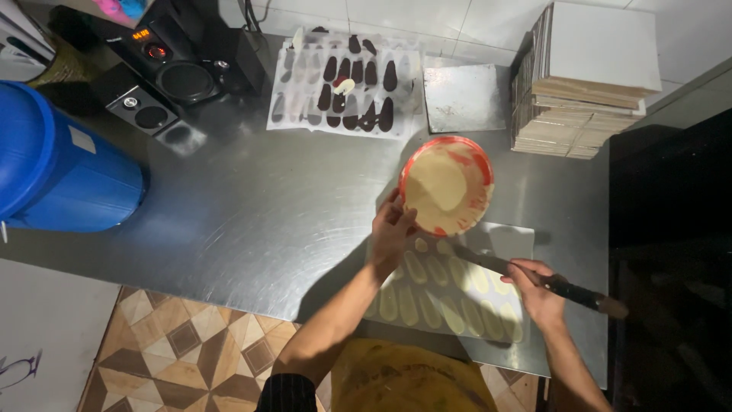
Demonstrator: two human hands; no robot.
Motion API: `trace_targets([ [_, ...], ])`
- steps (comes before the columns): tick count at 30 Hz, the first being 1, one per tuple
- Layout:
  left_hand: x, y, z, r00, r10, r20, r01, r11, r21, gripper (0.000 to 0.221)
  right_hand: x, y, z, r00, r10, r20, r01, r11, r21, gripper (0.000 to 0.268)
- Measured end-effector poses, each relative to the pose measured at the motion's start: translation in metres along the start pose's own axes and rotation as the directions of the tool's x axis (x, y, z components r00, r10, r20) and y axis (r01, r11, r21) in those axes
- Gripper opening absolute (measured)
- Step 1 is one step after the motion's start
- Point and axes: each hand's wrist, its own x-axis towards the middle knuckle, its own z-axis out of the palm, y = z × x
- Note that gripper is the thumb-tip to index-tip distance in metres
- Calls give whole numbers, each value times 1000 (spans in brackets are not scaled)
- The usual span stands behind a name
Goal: The person opens a small oven door, then carries a red bowl of pale cream filling to a stainless work table. Using a spatula, they scoop portions of the cream from the bowl and place them in rows onto a sheet of parchment paper on the table, repeating the scoop-and-place cycle and adjusting the bowl between portions.
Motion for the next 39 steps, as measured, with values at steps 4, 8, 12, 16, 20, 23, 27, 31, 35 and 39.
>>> trace_targets([
  [4,-2,2,1,1000,20,10,-20,999,31,18,-7,-14,6,997,-70,32,72,996,-61,16],
  [8,-8,12,4,1000,-28,-2,28,999,21,30,-6,-12,1,995,-99,19,100,994,-41,17],
  [12,-5,6,-2,999,-37,-14,38,997,63,39,-2,-42,-9,972,138,-193,-103,978,179,20],
  [16,-13,30,15,996,-81,-36,82,996,21,44,2,-49,-27,896,363,-255,-225,867,445,21],
  [20,-13,4,6,996,-85,-17,86,996,31,47,17,-46,-19,915,354,-195,-179,789,588,20],
  [23,-15,-11,13,1000,-22,8,21,995,99,24,25,-62,8,917,310,-251,-120,815,568,20],
  [27,-15,-24,25,993,78,86,-85,993,84,14,29,-75,31,943,161,-292,-69,951,303,20],
  [31,-12,-33,31,997,19,77,-20,1000,14,24,32,-65,-2,920,264,-290,-141,912,385,23],
  [35,1,-54,30,999,-3,41,3,1000,13,54,24,-33,-57,913,334,-235,-162,824,543,24],
  [39,11,-55,37,999,-19,-34,20,1000,12,48,11,-10,-80,930,323,-176,-167,797,580,25],
])
